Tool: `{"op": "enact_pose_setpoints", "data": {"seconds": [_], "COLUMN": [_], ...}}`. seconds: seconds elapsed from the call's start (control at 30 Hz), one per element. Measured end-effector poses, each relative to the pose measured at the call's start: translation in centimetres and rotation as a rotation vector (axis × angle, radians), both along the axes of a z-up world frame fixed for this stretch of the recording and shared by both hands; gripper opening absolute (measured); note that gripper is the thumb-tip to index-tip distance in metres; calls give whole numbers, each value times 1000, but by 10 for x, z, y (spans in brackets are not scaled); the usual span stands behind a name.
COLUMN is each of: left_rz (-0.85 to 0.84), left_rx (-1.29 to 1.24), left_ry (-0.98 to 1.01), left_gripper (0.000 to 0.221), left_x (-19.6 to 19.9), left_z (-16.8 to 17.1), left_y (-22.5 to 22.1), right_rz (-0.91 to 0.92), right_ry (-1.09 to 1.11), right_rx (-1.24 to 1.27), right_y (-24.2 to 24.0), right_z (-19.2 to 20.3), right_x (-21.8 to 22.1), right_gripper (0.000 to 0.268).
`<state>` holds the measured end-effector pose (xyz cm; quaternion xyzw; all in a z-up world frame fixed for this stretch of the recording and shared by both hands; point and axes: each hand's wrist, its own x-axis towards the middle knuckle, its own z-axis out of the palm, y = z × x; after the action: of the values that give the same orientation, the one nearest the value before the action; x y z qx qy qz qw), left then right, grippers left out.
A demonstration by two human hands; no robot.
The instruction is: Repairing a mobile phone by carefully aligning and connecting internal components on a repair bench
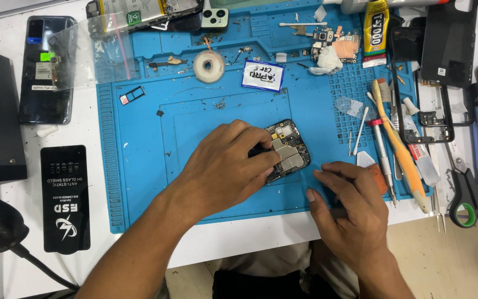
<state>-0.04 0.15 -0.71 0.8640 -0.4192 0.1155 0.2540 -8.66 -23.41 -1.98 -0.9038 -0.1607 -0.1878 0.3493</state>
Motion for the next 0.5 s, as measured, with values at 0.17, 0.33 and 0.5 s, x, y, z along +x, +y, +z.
{"op": "enact_pose_setpoints", "data": {"seconds": [0.17, 0.33, 0.5], "left_rz": [-13, -20, -21], "left_rx": [14, -1, 1], "left_ry": [-51, -57, -41], "left_gripper": [17, 16, 20], "left_x": [1, 2, 1], "left_z": [0, -1, -1], "left_y": [1, 2, 2], "right_rz": [3, 6, 4], "right_ry": [-5, -3, -5], "right_rx": [2, 9, 14], "right_y": [0, 0, 0], "right_z": [0, 1, 1], "right_x": [1, 1, 1], "right_gripper": [27, 27, 27]}}
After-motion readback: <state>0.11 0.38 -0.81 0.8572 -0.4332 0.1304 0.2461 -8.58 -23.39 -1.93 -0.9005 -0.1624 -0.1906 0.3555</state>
